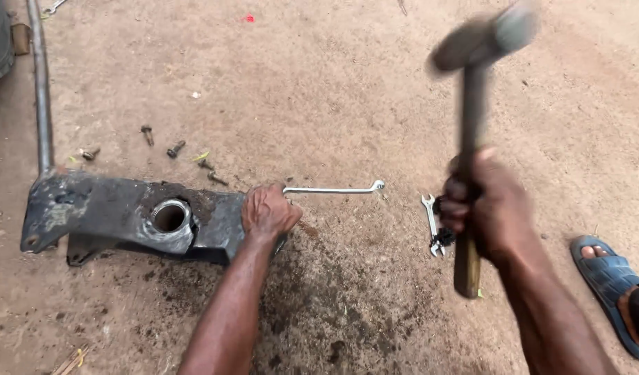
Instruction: Loosening a bolt on a heavy vehicle component using a wrench and hammer.
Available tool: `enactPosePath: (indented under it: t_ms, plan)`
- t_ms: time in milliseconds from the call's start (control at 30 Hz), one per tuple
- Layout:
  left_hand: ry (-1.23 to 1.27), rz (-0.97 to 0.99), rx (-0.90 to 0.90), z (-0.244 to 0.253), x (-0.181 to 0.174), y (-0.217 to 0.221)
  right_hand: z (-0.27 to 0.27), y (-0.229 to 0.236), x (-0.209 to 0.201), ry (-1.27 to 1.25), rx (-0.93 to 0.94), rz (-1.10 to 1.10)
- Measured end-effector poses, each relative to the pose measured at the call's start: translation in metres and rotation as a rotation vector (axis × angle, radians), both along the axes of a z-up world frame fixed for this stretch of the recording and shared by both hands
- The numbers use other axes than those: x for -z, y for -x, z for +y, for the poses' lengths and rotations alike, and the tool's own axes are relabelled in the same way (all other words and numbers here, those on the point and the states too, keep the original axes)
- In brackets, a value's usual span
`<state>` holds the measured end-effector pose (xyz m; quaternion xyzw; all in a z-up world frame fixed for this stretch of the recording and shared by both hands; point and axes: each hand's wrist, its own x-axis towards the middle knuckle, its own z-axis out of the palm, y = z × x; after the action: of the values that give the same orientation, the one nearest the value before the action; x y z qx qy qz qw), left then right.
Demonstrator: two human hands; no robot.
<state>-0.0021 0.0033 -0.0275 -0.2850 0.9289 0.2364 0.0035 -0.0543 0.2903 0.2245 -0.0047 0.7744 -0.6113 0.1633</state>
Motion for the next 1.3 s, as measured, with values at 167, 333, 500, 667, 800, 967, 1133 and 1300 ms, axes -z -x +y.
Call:
enactPosePath:
  t_ms: [167, 333, 500, 667, 800, 967, 1133, 1300]
  plan:
    - [-0.014, -0.050, 0.010, -0.008, 0.008, 0.005, -0.005, -0.001, 0.039, -0.030, -0.032, -0.124]
    - [0.004, -0.093, 0.025, -0.004, 0.018, -0.005, -0.005, -0.029, 0.186, -0.058, -0.074, -0.229]
    - [0.249, 0.258, 0.065, -0.003, 0.009, -0.012, 0.049, 0.005, 0.214, -0.016, 0.050, -0.464]
    - [-0.038, -0.091, -0.008, 0.001, -0.011, 0.000, 0.114, -0.005, 0.289, -0.452, -0.033, -0.235]
    - [-0.022, -0.035, -0.008, -0.003, -0.018, -0.005, 0.121, -0.013, 0.313, -0.975, -0.167, -0.132]
    - [-0.002, -0.056, 0.006, -0.006, -0.016, -0.003, 0.032, 0.015, 0.290, -0.984, -0.302, 0.695]
    - [-0.028, -0.084, 0.019, -0.004, -0.016, 0.001, -0.080, 0.065, 0.284, -0.630, -0.602, 0.847]
    - [-0.035, -0.069, 0.008, -0.004, -0.013, 0.005, -0.119, 0.098, 0.319, -0.713, -0.783, 0.554]
